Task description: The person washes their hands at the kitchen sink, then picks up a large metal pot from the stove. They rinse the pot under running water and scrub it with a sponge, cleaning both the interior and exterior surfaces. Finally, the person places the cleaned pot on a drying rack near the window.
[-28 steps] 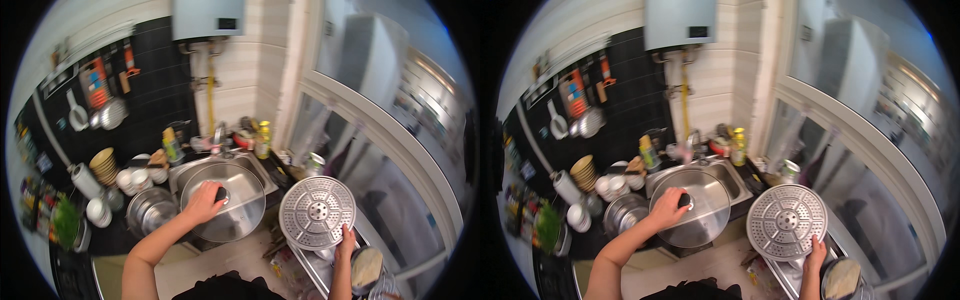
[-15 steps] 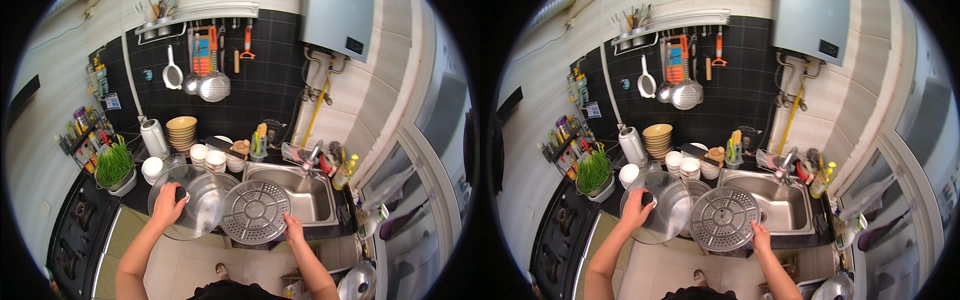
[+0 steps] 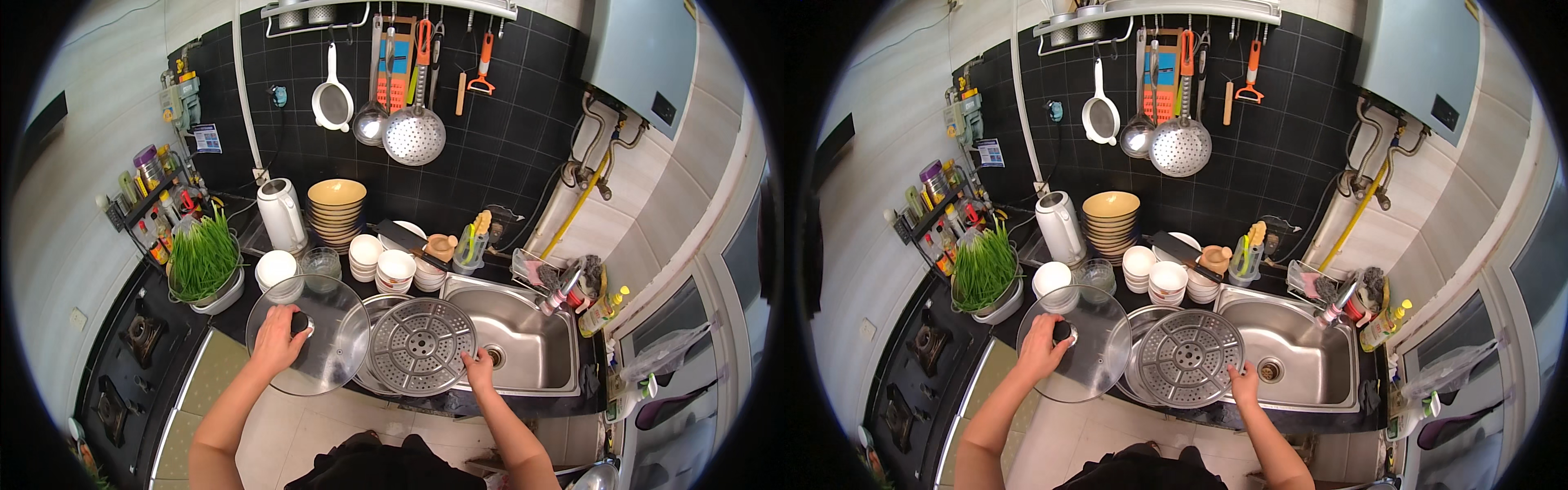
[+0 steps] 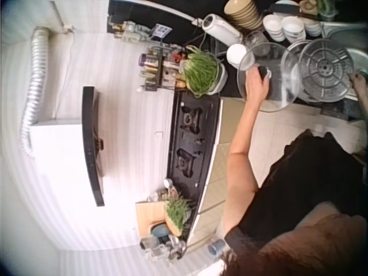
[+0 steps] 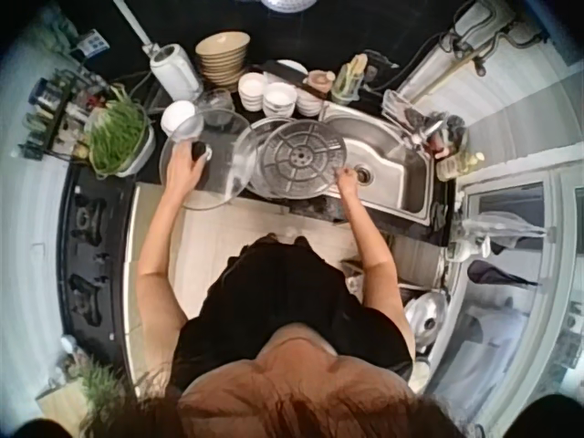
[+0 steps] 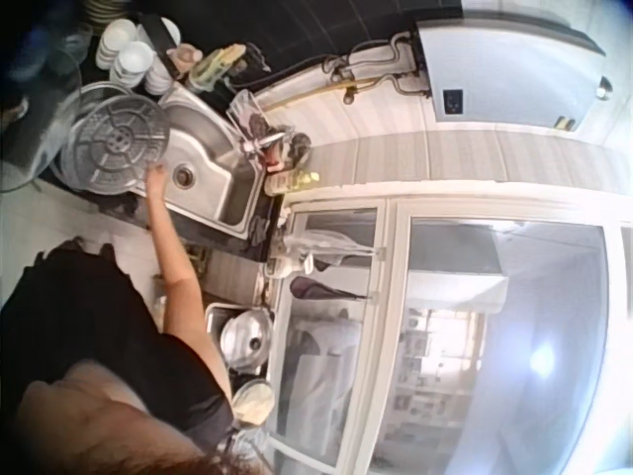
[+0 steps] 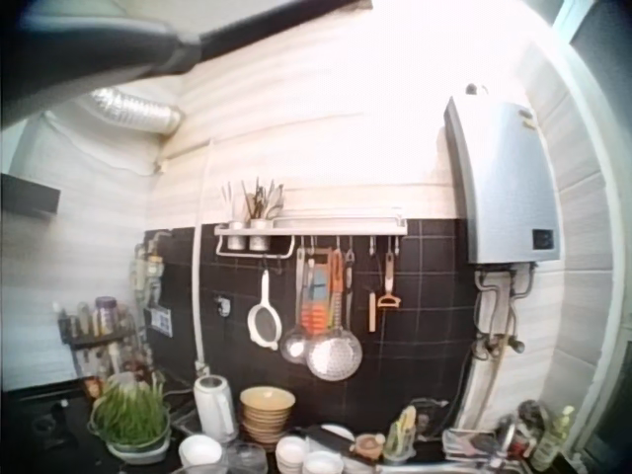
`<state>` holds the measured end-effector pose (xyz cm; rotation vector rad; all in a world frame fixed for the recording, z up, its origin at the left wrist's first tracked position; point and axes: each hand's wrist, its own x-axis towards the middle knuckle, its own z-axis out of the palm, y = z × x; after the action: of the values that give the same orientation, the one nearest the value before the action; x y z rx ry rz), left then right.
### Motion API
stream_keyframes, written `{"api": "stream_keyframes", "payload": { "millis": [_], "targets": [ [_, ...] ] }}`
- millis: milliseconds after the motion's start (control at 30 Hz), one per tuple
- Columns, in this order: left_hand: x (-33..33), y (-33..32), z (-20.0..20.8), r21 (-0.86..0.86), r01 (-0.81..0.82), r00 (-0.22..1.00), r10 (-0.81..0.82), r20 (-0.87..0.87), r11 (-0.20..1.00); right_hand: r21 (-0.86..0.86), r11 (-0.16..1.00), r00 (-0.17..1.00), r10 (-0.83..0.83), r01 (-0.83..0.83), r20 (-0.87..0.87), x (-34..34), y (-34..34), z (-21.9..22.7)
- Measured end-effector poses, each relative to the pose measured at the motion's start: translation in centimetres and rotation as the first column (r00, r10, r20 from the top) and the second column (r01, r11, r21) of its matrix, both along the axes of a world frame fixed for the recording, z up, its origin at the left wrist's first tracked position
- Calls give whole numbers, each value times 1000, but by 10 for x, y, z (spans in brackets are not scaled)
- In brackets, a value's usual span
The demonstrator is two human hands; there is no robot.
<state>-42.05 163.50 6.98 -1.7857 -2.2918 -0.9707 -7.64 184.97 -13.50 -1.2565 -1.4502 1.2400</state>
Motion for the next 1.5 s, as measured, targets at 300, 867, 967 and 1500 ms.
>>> {"api": "stream_keyframes", "payload": {
  "millis": [300,867,967,1500],
  "targets": [
    [-21,7,-15,-25,-50,999,50,7,998,536,464,624,47,-705,780,-43,-4,81],
    [-18,-17,-14,-64,-228,972,230,39,972,1,377,122,297,-926,947,-135,19,60],
    [-17,-27,-7,-70,-274,960,277,35,959,-70,305,22,289,-950,957,-157,19,65],
    [-9,-43,0,-78,-359,932,361,27,930,-256,180,-86,635,-950,768,-177,48,58]
  ]
}}
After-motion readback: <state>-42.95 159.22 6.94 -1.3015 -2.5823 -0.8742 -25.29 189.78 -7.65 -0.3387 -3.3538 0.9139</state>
